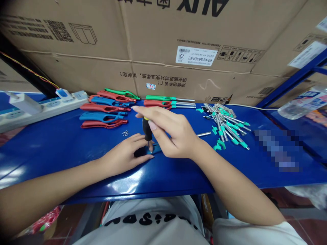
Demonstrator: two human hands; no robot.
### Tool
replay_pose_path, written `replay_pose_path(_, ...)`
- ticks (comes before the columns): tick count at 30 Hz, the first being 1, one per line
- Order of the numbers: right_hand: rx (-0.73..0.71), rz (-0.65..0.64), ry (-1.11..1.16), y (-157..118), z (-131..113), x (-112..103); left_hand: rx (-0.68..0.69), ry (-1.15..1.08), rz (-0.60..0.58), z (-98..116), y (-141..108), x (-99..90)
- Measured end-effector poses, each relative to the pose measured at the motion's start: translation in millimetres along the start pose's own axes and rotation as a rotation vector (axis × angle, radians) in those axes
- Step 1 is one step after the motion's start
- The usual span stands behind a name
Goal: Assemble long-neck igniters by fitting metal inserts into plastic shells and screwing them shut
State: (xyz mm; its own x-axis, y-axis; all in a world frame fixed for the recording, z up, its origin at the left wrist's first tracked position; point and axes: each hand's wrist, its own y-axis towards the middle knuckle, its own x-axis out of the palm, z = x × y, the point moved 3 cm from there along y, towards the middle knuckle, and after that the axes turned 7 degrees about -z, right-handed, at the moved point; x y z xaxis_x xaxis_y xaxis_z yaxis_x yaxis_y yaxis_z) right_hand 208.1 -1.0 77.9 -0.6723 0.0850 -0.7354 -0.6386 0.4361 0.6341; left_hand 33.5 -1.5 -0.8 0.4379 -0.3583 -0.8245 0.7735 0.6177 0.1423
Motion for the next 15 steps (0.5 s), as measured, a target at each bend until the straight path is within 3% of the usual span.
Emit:
replay_pose_path(3, 0.104, -0.028, 0.122, 2.1, 1.3, 1.8, 0.004, -0.009, -0.001, 0.2, -0.1, 0.0)
replay_pose_path(8, -0.021, 0.1, -0.254, 0.5, -3.3, -1.6, 0.014, -0.01, -0.003, -0.3, 0.0, 0.9)
replay_pose_path(13, 0.131, 0.021, 0.098, 4.7, -6.0, 2.3, 0.005, -0.004, 0.001, -1.1, 0.0, 0.8)
replay_pose_path(15, 0.144, 0.028, 0.057, 5.3, -5.7, 2.3, 0.011, -0.011, 0.001, -1.0, -0.1, 0.9)
